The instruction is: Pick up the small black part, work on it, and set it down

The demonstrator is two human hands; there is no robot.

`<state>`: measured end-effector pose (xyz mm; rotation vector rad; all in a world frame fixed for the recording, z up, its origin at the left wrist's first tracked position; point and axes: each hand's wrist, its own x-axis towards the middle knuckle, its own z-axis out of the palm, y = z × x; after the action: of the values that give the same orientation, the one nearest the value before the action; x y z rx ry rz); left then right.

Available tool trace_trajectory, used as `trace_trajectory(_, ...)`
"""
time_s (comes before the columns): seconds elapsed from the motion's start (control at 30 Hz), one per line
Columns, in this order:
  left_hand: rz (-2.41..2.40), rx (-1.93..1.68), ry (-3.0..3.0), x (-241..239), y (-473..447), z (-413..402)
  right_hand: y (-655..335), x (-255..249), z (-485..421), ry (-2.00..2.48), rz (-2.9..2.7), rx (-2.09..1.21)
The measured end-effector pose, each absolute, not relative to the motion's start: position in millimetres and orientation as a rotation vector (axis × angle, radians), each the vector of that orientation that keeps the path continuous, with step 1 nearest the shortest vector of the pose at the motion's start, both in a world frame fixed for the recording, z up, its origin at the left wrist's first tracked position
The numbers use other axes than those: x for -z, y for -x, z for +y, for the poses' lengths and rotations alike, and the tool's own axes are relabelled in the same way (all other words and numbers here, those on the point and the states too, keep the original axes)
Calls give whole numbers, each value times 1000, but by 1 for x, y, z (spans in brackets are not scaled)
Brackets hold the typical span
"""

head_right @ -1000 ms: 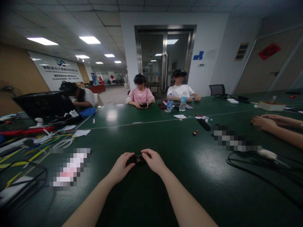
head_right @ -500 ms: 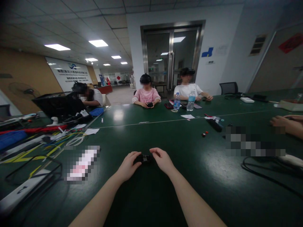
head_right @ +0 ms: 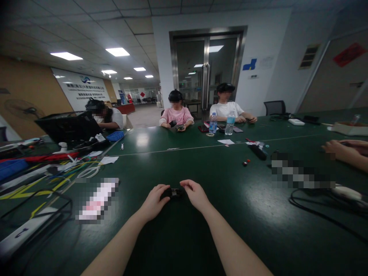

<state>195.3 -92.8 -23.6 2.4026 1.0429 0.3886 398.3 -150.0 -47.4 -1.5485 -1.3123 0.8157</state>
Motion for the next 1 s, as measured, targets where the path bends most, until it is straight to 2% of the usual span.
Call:
trace_trajectory(0.73, 1039, -403, -2436, 26, -195, -91, -395, 47, -151, 1580, -1355, -795)
trace_trajectory(1.0, 1016, -417, -2450, 25, -195, -93, -383, 37, -162, 1584, -1620, -678)
